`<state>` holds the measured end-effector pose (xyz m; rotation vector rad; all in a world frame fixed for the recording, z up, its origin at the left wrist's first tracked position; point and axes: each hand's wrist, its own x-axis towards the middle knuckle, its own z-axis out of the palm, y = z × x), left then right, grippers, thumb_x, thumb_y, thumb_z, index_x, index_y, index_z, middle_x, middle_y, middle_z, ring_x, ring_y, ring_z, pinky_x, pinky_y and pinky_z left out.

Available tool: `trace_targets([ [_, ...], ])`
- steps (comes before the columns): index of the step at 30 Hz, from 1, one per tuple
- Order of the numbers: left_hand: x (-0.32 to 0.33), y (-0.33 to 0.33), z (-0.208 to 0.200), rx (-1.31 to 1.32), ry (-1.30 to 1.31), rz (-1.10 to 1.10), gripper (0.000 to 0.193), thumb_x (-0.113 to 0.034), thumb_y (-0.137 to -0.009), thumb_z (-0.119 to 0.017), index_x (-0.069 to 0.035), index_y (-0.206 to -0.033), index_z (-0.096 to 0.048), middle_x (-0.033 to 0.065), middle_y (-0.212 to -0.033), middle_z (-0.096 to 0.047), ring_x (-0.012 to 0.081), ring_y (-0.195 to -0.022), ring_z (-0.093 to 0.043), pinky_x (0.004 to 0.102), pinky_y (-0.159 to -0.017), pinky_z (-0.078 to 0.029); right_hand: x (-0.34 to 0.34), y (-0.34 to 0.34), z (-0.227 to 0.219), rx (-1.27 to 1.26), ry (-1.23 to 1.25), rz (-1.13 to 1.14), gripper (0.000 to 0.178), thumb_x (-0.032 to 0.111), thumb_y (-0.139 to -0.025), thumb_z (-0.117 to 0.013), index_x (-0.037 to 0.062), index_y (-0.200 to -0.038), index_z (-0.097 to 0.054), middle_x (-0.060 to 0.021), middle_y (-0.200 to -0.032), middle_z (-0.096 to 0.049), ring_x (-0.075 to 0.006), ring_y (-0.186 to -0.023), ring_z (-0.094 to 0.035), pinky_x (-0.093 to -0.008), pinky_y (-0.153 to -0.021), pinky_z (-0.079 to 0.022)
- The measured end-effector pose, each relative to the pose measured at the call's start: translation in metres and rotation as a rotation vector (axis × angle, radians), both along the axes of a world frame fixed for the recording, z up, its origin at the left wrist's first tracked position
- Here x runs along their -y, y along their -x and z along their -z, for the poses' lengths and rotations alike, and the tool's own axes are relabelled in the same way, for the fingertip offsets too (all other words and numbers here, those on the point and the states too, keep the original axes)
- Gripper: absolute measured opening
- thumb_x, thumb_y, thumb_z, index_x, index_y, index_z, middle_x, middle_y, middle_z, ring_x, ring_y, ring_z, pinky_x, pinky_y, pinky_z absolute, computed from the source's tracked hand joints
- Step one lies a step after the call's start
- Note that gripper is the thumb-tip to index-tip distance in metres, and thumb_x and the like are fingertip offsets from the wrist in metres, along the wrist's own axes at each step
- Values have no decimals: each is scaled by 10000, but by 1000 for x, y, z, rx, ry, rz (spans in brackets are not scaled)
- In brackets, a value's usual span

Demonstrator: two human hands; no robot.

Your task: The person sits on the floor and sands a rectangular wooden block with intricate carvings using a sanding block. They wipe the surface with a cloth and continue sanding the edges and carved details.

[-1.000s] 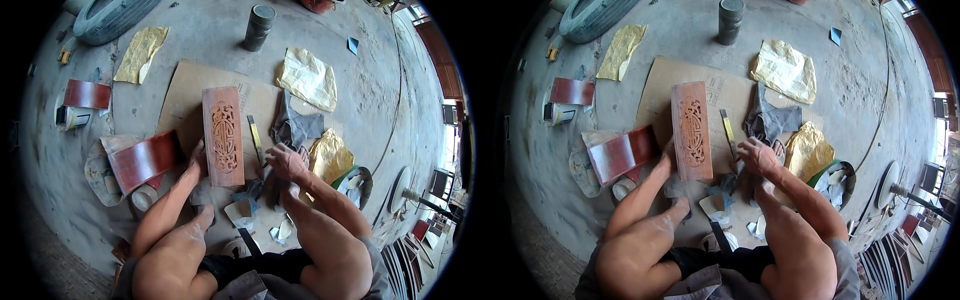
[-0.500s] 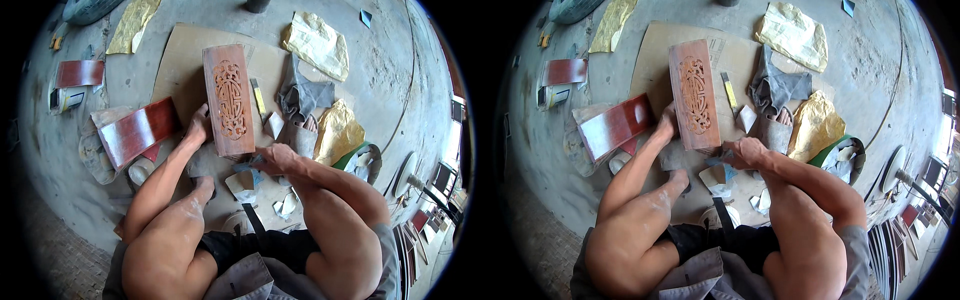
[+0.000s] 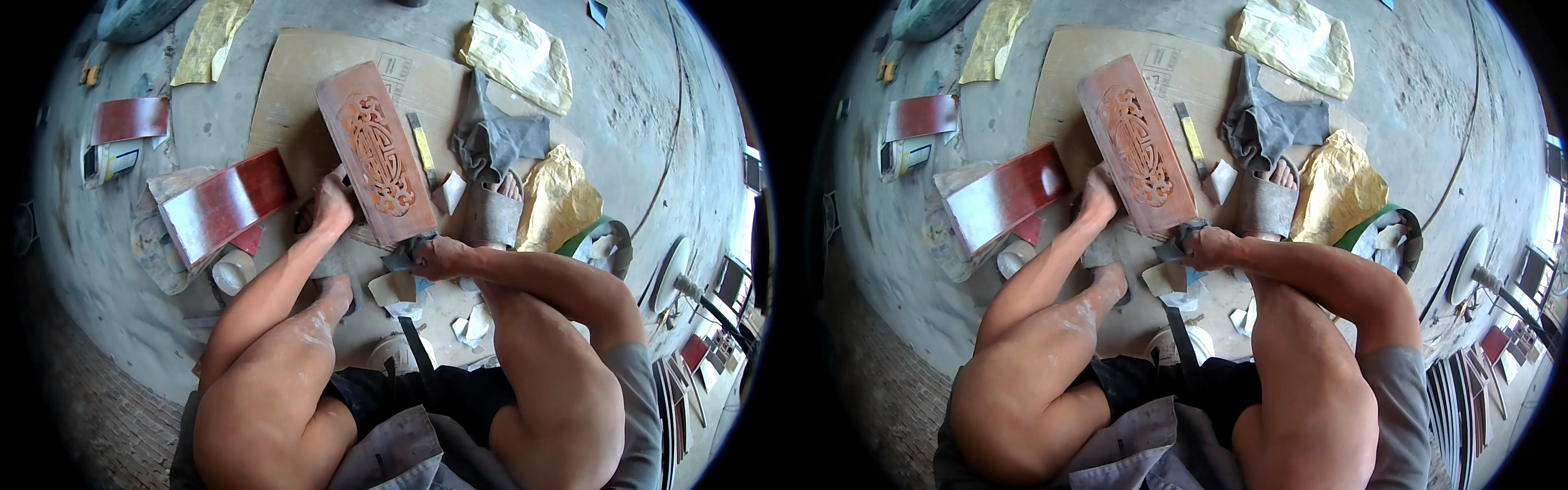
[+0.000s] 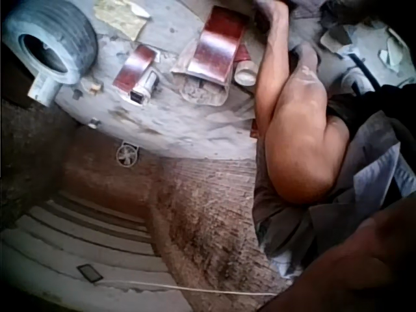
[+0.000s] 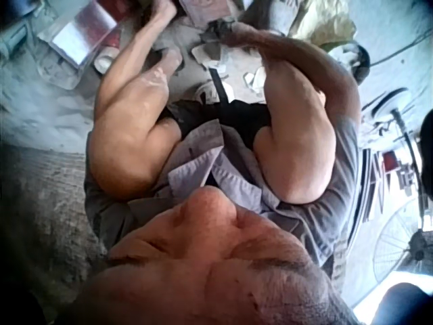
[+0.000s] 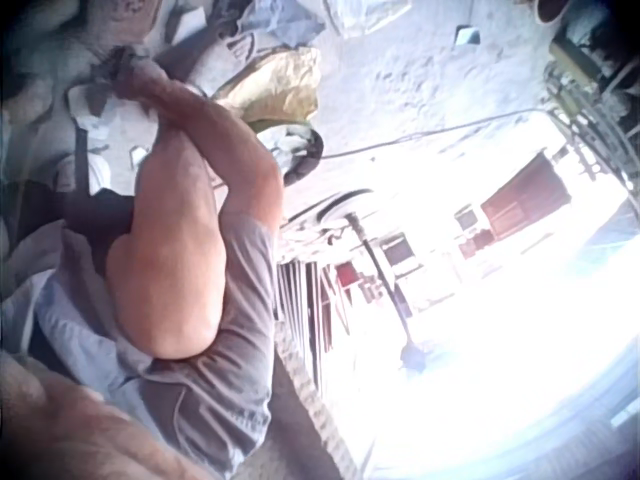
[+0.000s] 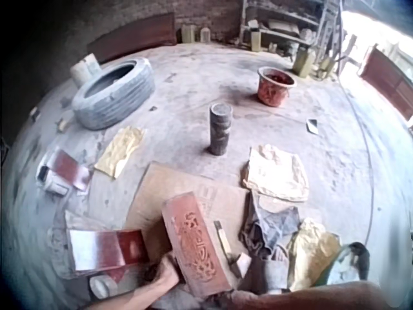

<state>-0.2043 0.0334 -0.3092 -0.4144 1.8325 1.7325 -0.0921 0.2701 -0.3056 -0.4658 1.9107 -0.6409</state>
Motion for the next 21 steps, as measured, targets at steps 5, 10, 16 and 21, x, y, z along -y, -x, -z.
trace_targets([
  [5, -12, -20, 27, 4, -145, -247, 305, -211, -1037, -457, -30, -1174, -660, 87, -1094, -680, 204, -997, -650, 373, -911, -559, -12, 5, 4, 2, -60, -24, 394, 436, -897, -670, 47, -881, -731, -195, -845, -734, -375, -823, -739, -491, -738, -590],
  [10, -31, -34, 30, 111, -282, -513, 338, -340, -1073, -481, -75, -1251, -591, 65, -1170, -640, 199, -1076, -624, 365, -955, -540, -15, 23, -45, -65, -83, -254, 360, 404, -906, -671, 48, -934, -723, -201, -823, -720, -385, -773, -725, -490, -715, -584],
  [16, -25, -36, 42, -192, 433, 181, 386, -260, -1032, -563, -28, -1337, -522, 110, -1291, -612, 233, -1173, -582, 365, -1004, -509, 6, 27, -58, 28, 312, -174, 309, 285, -955, -636, 171, -1232, -710, -166, -1005, -752, -372, -919, -720, -469, -833, -581],
  [21, -25, -42, 72, -226, 207, -7, 458, -163, -983, -636, -8, -1392, -500, 130, -1367, -587, 197, -1239, -549, 358, -1072, -457, -4, 10, -20, 5, 295, -280, 428, 205, -912, -670, 136, -1334, -685, -210, -1067, -738, -382, -958, -708, -458, -859, -565],
])
